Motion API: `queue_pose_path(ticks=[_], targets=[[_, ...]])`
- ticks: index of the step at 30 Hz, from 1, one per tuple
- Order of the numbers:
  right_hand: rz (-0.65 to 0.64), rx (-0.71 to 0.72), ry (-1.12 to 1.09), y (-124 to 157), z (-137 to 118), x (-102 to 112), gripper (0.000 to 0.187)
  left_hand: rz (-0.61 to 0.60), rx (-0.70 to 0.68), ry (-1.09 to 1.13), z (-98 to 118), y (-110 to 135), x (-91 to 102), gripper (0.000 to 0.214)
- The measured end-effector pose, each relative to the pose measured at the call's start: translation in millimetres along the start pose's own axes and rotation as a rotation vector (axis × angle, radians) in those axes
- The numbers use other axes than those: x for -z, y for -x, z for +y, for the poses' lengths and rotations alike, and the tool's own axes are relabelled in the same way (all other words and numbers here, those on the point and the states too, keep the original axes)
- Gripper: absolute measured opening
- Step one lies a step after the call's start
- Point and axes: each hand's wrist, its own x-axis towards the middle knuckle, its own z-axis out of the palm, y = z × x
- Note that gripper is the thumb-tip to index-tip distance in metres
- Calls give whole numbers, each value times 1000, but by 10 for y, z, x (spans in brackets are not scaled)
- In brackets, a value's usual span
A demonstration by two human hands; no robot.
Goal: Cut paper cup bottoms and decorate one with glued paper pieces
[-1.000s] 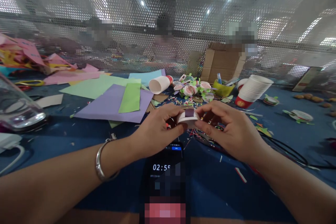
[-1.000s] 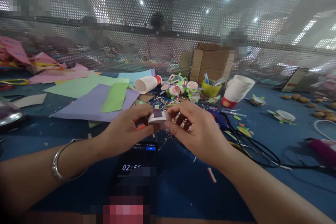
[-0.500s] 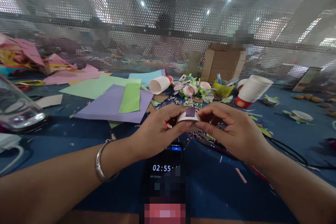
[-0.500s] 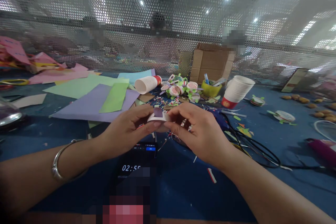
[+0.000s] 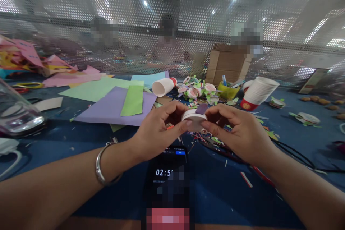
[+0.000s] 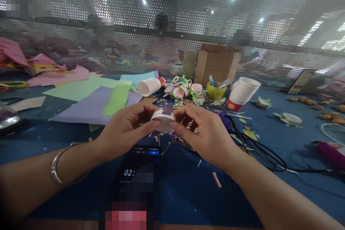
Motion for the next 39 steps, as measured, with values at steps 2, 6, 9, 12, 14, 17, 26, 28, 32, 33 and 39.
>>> queue_pose_path(ticks=[2, 6, 9, 12, 14, 17, 26, 28, 32, 33, 39], targets=[[1, -9, 0, -3, 4, 7, 10, -14, 31, 80, 10, 3, -1, 19], [-8, -45, -32, -11, 9, 8, 12, -44, 93, 187, 10, -3, -10, 24], [-12, -89, -60, -16, 3, 14, 19, -27, 146, 223, -2, -14, -11, 27], [-19, -137, -83, -25, -3, 21, 26, 53, 237, 386, -23, -32, -12, 28], [-44, -151, -88, -35, 0, 15, 28, 124, 286, 503, -38, -46, -14, 29], [-140, -177, -96, -48, 10, -22, 29, 179, 338, 606, -52, -67, -19, 31], [-209, -212, -274, -38, 5, -92, 27, 77, 426, 704, -40, -64, -72, 33], [-216, -218, -296, -38, 0, -86, 27, 67, 422, 712, -39, -63, -71, 33], [-246, -287, -339, -35, -13, -86, 30, 150, 427, 753, -35, -78, -52, 31], [-247, -295, -347, -34, -16, -87, 30, 165, 433, 754, -35, -80, -47, 33], [-256, -304, -379, -37, -7, -92, 30, 59, 446, 700, -43, -62, -43, 34]])
